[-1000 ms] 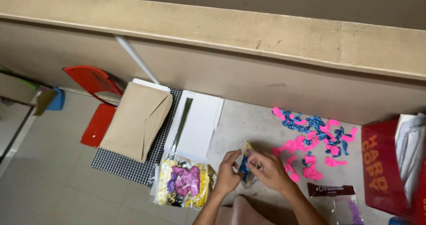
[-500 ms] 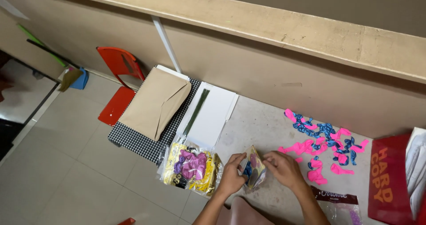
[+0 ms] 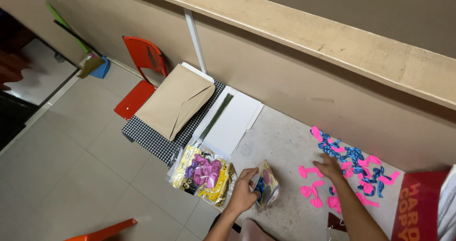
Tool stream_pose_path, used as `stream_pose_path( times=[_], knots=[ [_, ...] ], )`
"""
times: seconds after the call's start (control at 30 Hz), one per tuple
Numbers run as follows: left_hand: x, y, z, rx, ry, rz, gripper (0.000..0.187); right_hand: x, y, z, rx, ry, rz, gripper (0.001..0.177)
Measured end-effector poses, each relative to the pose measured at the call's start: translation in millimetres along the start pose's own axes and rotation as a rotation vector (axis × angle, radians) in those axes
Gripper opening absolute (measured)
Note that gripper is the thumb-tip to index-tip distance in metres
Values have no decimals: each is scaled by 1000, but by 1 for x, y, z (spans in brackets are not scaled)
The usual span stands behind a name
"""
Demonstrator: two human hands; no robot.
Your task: Organizing balloons and accessories into plastic bags at a desk.
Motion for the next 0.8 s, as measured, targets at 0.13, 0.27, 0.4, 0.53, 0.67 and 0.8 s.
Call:
stream_pose_path(
  times=[0.13,0.27,0.4,0.53,0.67,0.8],
  knots=[
    [1,2,-6,14,8,-36,79,28,-2,-25,-200,-209,-115,78],
    [-3,11,-10,53,7,-54,79,27,8,-53,-249,-250,-128,85],
    [-15,24,-15,32,9,-67,77,2,23,-95,-230,-186,-126,82],
    [-26,41,-28,31,-3,-62,77,18,10,-68,-232,-240,-179,74],
    [-37,55,-29,61,-5,-17,79,11,19,-85,-223,-217,-234,50],
    [-53,67,-25,51,13,29,76,6,26,-90,-92,-279,-348,20]
  ],
)
Point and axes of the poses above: each hand's wrist, its own y-axis towards the middle knuckle, its own x-axis out of the back of the hand, z = x × y, the point moved 8 cm from there along y, towards the middle knuckle, and after that the axes turned 8 degrees about -z, right-handed, at the moved point
